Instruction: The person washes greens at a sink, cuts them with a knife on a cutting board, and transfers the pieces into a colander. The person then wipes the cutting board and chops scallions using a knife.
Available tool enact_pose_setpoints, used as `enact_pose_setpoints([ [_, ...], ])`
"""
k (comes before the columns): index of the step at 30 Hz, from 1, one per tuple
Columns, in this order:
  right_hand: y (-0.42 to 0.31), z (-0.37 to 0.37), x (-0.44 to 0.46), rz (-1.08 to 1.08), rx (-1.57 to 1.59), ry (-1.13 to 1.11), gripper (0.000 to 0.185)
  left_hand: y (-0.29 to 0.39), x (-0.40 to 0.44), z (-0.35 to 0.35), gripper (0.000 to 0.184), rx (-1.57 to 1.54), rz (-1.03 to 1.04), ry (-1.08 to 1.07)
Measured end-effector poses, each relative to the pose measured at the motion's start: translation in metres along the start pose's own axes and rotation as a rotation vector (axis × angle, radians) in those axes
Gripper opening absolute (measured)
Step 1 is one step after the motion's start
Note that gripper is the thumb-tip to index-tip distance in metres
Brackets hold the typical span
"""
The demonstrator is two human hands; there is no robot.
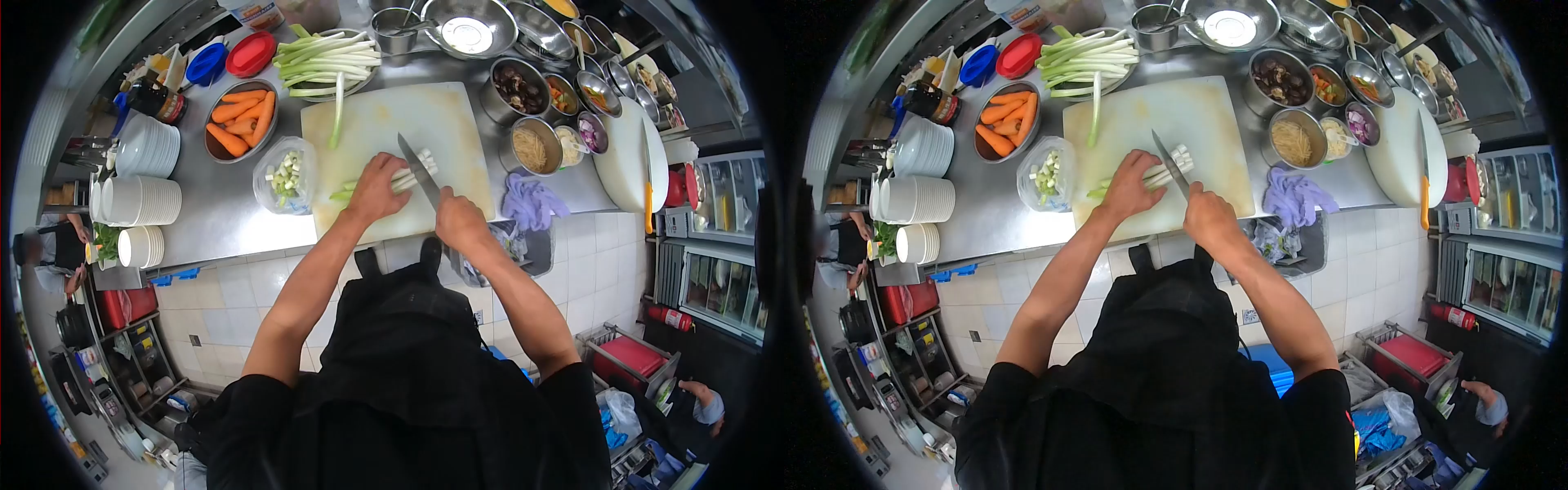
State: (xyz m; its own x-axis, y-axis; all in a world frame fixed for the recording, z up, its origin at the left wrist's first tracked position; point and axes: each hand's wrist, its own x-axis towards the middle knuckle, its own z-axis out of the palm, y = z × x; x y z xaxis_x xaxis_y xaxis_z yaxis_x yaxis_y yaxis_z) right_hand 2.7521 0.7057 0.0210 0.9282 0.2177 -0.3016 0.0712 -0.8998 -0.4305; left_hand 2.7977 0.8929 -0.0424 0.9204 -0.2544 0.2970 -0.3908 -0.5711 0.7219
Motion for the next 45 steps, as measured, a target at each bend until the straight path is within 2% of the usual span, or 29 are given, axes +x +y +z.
enact_pose_setpoints([
  [7, -0.021, -0.02, -0.004, 0.024, 0.059, -0.176, 0.024, -0.02, -0.005, 0.006, 0.027, 0.068, 0.025, -0.108],
  [10, -0.018, -0.015, 0.0, -0.039, 0.068, -0.145, 0.026, -0.023, -0.007, 0.009, 0.025, 0.028, 0.018, -0.08],
  [12, -0.01, 0.017, 0.002, 0.008, 0.071, -0.113, 0.027, -0.025, -0.005, 0.01, 0.024, -0.003, 0.022, -0.071],
  [16, -0.011, 0.026, -0.003, 0.021, 0.013, -0.025, 0.023, -0.022, -0.01, 0.008, 0.028, -0.02, -0.004, -0.071],
  [18, -0.014, 0.017, 0.0, 0.023, 0.007, -0.06, 0.024, -0.022, -0.006, 0.005, 0.031, -0.056, 0.007, -0.061],
  [21, -0.025, -0.01, -0.006, 0.026, 0.019, -0.074, 0.025, 0.0, -0.007, -0.017, 0.035, 0.056, 0.027, 0.016],
  [25, -0.03, -0.014, -0.008, 0.008, 0.029, -0.159, 0.025, -0.011, -0.013, -0.016, 0.032, 0.085, 0.023, -0.057],
  [27, -0.033, -0.011, -0.006, 0.004, 0.045, -0.169, 0.025, -0.019, -0.016, -0.011, 0.03, 0.104, -0.014, -0.125],
  [34, -0.031, 0.03, -0.004, 0.023, 0.029, -0.064, 0.023, -0.026, -0.023, -0.006, 0.032, 0.023, -0.05, -0.112],
  [39, -0.035, 0.005, -0.006, 0.024, 0.042, -0.105, 0.027, -0.002, -0.018, -0.033, 0.036, 0.165, 0.079, -0.026],
  [45, -0.05, -0.01, -0.014, -0.009, 0.05, -0.198, 0.023, -0.022, -0.026, -0.025, 0.029, 0.12, 0.072, -0.089],
])
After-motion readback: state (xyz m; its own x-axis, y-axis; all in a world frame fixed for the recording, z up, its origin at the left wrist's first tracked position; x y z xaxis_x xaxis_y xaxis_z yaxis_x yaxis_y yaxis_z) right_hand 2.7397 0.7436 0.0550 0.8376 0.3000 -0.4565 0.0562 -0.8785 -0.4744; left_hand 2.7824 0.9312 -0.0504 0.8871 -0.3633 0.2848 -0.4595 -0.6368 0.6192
